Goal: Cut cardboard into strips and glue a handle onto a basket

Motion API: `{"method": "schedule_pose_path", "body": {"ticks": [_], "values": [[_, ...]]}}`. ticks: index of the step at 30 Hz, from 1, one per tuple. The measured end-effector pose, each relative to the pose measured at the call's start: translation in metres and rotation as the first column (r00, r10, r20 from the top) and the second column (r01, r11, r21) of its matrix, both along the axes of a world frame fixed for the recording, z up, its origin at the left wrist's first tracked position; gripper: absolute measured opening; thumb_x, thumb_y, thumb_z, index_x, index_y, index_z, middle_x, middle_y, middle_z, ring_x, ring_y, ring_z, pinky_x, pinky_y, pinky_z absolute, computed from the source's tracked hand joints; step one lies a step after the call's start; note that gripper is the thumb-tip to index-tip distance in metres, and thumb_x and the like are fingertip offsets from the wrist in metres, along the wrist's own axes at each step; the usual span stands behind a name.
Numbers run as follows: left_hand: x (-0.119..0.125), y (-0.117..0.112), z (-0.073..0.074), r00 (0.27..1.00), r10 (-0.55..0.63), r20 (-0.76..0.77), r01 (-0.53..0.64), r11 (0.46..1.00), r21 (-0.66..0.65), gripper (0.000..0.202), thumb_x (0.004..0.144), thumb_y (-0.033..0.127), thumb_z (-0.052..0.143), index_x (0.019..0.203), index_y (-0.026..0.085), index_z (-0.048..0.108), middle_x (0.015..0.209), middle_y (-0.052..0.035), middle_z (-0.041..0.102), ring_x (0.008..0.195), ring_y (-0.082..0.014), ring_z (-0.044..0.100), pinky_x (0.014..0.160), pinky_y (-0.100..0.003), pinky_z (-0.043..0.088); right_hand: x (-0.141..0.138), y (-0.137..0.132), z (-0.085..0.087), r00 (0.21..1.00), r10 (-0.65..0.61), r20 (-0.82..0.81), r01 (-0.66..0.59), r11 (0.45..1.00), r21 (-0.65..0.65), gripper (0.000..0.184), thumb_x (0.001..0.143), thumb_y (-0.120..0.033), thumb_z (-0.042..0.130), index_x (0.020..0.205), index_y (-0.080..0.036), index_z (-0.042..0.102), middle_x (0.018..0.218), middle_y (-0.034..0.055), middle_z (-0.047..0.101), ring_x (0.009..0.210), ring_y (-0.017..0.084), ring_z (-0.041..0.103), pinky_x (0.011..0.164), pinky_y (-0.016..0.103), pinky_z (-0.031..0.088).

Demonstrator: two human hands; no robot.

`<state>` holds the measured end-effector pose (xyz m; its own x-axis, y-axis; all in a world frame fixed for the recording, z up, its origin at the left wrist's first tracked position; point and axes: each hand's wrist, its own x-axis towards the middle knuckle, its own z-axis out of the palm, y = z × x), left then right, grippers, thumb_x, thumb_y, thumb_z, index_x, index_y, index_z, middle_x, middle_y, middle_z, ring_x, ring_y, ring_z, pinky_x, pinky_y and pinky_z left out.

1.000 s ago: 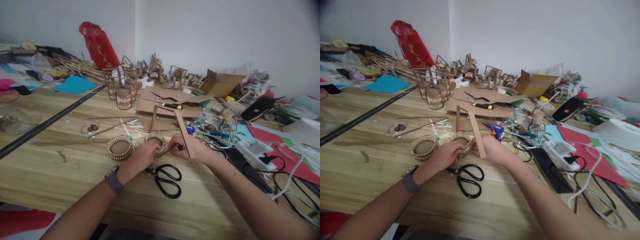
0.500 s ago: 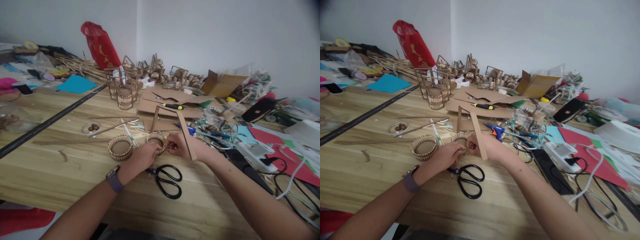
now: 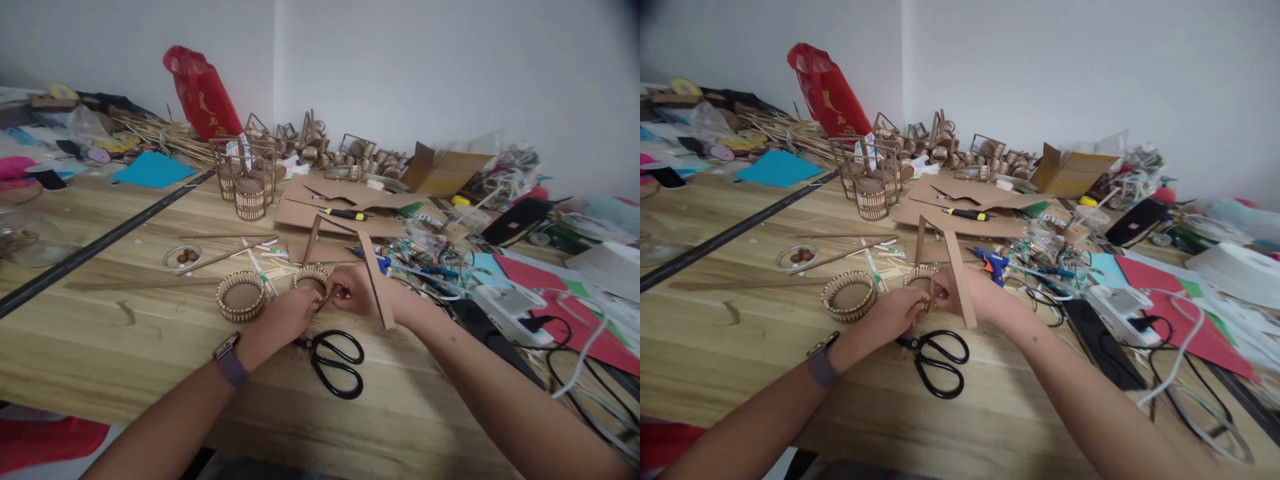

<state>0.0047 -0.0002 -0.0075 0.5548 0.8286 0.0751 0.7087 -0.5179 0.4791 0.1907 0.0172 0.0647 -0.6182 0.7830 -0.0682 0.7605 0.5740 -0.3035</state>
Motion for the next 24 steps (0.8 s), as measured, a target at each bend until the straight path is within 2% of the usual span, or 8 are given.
{"method": "schedule_pose_path", "body": {"ticks": [13, 24], "values": [[0.0, 0.001, -0.01, 1.0, -0.006, 0.006, 0.006, 1.0, 0.026, 0.024, 0.098, 0.009, 0.043, 0.097, 0.016, 0.066, 0.096, -0.0086, 0.071, 0.095, -0.0227, 0.067, 0.083, -0.031, 0.049, 0.0, 0.001, -0.001, 1.0, -0.004, -0.001, 0.004, 1.0, 0.014, 0.011, 0.075, -0.011, 0.063, 0.08, -0.018, 0.07, 0.075, 0.0019, 0.067, 0.065, 0.014, 0.056, 0.058, 0.023, 0.036], [-0.001, 0.002, -0.01, 1.0, -0.002, -0.03, 0.003, 1.0, 0.029, 0.023, 0.096, 0.009, 0.045, 0.098, 0.016, 0.067, 0.098, -0.0087, 0.072, 0.096, -0.023, 0.068, 0.084, -0.032, 0.05, -0.002, 0.002, 0.0, 1.0, 0.009, 0.018, -0.009, 1.0, -0.006, 0.007, 0.076, -0.013, 0.063, 0.078, -0.018, 0.068, 0.075, 0.0022, 0.066, 0.065, 0.015, 0.054, 0.057, 0.025, 0.035]]}}
